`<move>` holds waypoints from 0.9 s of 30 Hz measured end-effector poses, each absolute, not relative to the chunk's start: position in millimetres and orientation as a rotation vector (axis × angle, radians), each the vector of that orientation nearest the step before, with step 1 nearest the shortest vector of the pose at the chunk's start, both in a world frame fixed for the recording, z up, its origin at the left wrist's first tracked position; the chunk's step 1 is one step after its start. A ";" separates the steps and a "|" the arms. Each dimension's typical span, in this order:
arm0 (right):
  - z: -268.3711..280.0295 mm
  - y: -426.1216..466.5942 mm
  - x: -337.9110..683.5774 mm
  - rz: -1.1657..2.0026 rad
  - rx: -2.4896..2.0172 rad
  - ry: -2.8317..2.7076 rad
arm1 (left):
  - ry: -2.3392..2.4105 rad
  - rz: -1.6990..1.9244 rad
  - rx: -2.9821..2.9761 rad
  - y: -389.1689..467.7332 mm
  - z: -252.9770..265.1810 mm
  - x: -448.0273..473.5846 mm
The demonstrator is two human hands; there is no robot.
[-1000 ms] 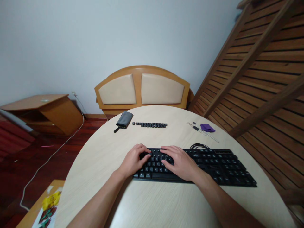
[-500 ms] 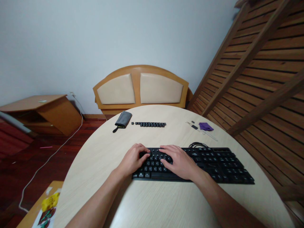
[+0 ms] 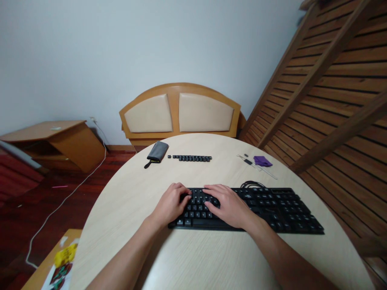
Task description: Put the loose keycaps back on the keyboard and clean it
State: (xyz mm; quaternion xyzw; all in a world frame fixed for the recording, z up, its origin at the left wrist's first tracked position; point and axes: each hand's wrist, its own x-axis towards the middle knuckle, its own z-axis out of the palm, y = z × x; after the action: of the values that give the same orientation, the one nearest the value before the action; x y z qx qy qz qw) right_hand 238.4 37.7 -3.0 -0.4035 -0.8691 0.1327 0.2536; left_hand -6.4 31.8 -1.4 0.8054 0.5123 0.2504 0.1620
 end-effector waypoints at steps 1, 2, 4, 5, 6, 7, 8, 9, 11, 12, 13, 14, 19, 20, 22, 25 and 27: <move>-2.9 37.7 238.4 0.359 -1.097 -2.362 | 1.456 0.719 2.292 31.6 -1.5 -6.7; -2.9 37.8 238.3 0.357 -1.097 -2.363 | 1.450 0.725 2.285 31.4 -1.5 -7.1; -3.1 38.0 238.3 0.357 -1.097 -2.361 | 1.437 0.740 2.281 30.9 -1.6 -7.9; -3.1 38.0 238.4 0.358 -1.095 -2.358 | 1.430 0.750 2.283 30.6 -1.7 -8.2; -3.1 38.0 238.6 0.361 -1.090 -2.355 | 1.426 0.762 2.285 30.2 -1.7 -8.4; -3.0 37.9 238.7 0.364 -1.084 -2.352 | 1.423 0.771 2.287 29.7 -1.6 -8.5; -2.8 37.8 238.9 0.366 -1.079 -2.350 | 1.423 0.777 2.290 29.0 -1.5 -8.4; -2.5 37.6 239.0 0.366 -1.077 -2.347 | 1.424 0.782 2.291 28.3 -1.2 -8.4; -1.8 37.3 239.1 0.365 -1.080 -2.351 | 1.425 0.793 2.294 27.2 -0.4 -8.3; -1.4 37.2 239.1 0.363 -1.084 -2.351 | 1.422 0.800 2.296 27.0 0.1 -8.4; -1.0 37.2 239.0 0.361 -1.087 -2.350 | 1.420 0.808 2.293 27.5 0.4 -8.7; -0.7 37.1 238.9 0.361 -1.087 -2.349 | 1.420 0.818 2.281 28.8 0.5 -9.2; -0.4 37.2 238.5 0.369 -1.077 -2.339 | 1.529 0.891 2.115 54.6 -3.9 -16.0; -0.6 37.2 238.7 0.371 -1.077 -2.338 | 1.593 0.874 2.107 63.2 -5.2 -18.0; -1.4 37.3 239.2 0.371 -1.079 -2.337 | 1.782 0.738 2.142 81.5 -7.3 -21.9; -2.5 37.5 240.3 0.366 -1.083 -2.337 | 1.881 0.652 2.172 106.4 -7.5 -25.8; -2.5 37.4 240.8 0.366 -1.079 -2.336 | 1.933 0.616 2.193 119.4 -6.0 -26.2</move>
State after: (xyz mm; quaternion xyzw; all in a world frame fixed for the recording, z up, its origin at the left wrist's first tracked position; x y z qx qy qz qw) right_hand 240.8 37.4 -2.5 -0.4002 -0.8658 0.1356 0.2680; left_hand -26.2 119.4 -6.0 0.7318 0.6452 0.2057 0.0771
